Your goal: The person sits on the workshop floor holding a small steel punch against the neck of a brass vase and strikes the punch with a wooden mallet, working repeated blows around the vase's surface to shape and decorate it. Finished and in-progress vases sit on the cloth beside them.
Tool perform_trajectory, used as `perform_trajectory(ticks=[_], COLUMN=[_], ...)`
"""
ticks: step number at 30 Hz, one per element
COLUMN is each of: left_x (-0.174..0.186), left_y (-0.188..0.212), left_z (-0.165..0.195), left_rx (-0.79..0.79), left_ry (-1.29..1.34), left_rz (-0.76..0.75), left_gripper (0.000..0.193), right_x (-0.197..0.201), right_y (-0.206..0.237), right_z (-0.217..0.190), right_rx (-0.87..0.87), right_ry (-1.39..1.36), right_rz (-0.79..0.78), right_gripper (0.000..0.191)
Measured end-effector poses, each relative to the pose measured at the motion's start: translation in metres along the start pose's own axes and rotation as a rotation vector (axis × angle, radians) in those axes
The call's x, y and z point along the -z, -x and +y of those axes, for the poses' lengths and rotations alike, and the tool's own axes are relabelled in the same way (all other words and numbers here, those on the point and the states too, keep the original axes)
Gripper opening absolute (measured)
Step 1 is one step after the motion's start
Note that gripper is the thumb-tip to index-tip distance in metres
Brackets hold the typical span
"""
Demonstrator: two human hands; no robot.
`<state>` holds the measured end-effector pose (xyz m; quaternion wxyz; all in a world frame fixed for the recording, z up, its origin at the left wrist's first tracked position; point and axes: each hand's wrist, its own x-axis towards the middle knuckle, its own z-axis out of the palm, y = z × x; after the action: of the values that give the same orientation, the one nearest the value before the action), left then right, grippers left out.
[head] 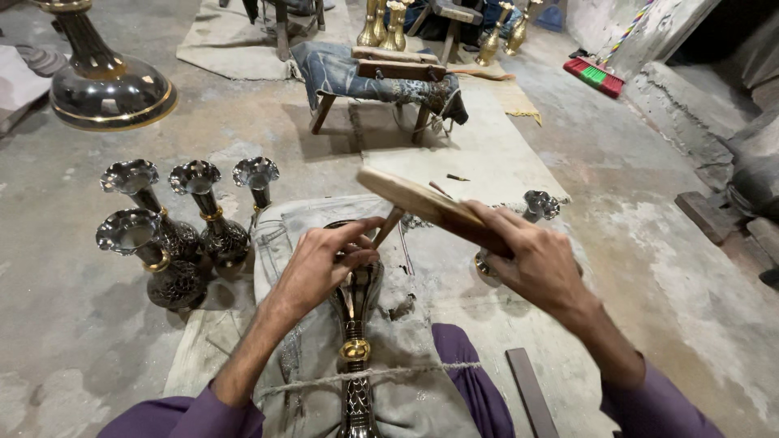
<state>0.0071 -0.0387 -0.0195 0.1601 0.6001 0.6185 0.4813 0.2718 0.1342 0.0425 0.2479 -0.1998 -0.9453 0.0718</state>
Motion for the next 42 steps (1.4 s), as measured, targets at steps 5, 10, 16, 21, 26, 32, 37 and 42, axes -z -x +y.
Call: perform_trajectory(ticks=[5,10,16,21,26,32,37,42], left_x=[0.003,0.005,0.005,0.004,0.000,-0.006,-0.005,0.009], left_y=[-0.003,-0.003,-0.002,0.002,0.012,0.015,0.010,0.005], left_z=[0.004,0.008,0.004,-0.003,-0.012,-0.024,-0.031,-0.037], left_rx=[0.034,0.046,0.008,-0.028,-0.087,-0.146,-0.035,0.068], left_ry=[-0.013,-0.065,-0.070,-0.166,-0.075,0.003,0.111,0.245], left_rz=[-0.054,-0.079,-0.090,-0.116,-0.006,0.059,0.080,0.120], left_gripper=[0.051,0.052,0.051,0.051,0.053,0.050,0.044,0.053], right_x=[-0.012,-0.011,-0.014,-0.022,-0.024,-0.018,-0.009,-0.007], right_y=[0.011,0.016,0.019,0.032,0.040,0.039,0.038,0.039], right_z=[0.002,-0.005,-0.003,0.012,0.019,0.009,0.006,0.005], right_rx=[-0.260,-0.220,-0.022,-0.073,-0.124,0.104,-0.138,-0.048], right_ry=[-0.267,-0.090,-0.010,-0.029,-0.280,-0.162,0.257,0.067], right_rz=[0.010,0.060,0.122,0.061,0.182,0.365,-0.023,0.019], right_gripper=[0.077,0.073,0.073,0.067,0.066,0.069,0.073,0.081])
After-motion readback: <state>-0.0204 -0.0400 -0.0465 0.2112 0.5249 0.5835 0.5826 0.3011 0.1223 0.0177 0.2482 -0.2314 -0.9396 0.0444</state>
